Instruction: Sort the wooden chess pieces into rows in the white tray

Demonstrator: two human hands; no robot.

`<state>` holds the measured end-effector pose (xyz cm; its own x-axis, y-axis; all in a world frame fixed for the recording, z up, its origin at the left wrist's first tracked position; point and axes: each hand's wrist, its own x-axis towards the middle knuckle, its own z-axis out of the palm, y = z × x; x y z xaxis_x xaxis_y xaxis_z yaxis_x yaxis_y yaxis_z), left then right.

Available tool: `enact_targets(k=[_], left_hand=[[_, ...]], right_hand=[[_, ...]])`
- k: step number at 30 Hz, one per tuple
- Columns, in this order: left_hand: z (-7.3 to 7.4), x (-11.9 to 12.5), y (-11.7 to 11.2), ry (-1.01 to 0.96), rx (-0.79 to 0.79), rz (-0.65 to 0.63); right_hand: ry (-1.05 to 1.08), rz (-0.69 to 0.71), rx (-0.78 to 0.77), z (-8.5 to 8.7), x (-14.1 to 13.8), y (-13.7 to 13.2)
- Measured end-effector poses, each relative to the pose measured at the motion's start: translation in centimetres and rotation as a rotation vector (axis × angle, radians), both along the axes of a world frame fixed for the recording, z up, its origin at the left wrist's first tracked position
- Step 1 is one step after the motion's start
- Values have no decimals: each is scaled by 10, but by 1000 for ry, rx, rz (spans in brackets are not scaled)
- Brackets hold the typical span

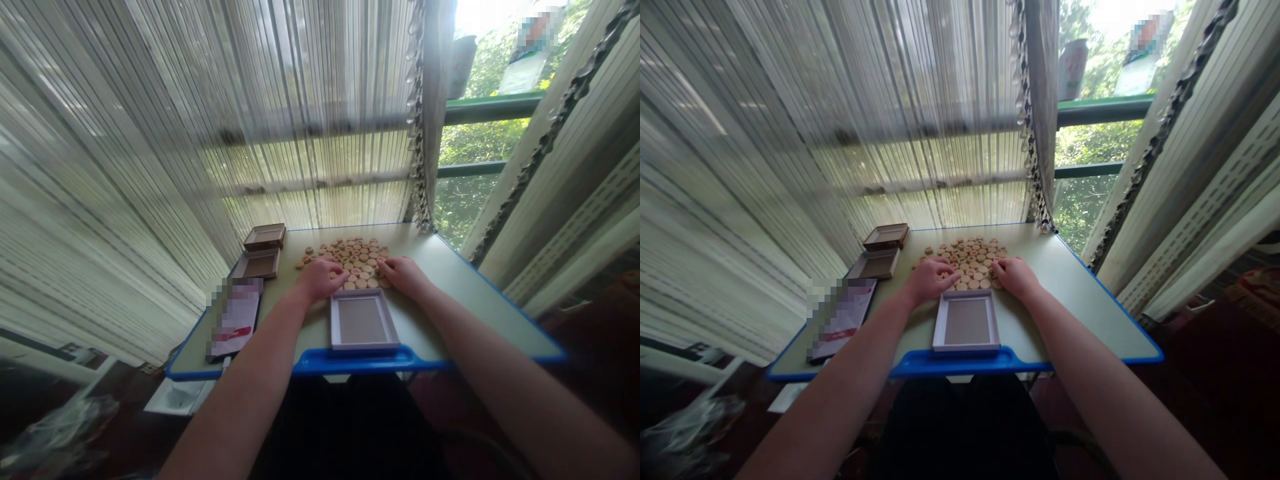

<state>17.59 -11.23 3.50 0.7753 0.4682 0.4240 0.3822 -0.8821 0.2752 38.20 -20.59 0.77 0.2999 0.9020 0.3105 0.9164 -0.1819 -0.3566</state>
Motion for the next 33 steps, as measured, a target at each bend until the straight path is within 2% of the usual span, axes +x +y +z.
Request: enact_targets(k=[3,7,11,14,17,20,23,26,29,33], left_hand=[[0,-3,4,-19,-8,93],[2,-8,13,-123,-19,243],[5,-11,20,-256,-130,300],[7,-16,21,-163,-177,280],[12,-22,18,-2,-204,202],[19,-27,14,107,-243,161],[23,-30,12,109,-312,200],[21,-33,14,149,-396,243],[17,-37,17,237,-468,249],[15,-40,17,327,-429,295]], right_hand=[[-37,2,18,-1,0,1],[20,-13,69,-2,-1,3],[62,59,96,-2,-5,3],[46,163,82,4,-12,0],[16,229,-47,17,-17,0],[-25,219,-238,32,-19,7],[-81,195,-340,40,-18,14],[-107,204,-299,37,-17,14],[-110,143,-237,31,-15,8],[-69,136,-240,25,-13,2]])
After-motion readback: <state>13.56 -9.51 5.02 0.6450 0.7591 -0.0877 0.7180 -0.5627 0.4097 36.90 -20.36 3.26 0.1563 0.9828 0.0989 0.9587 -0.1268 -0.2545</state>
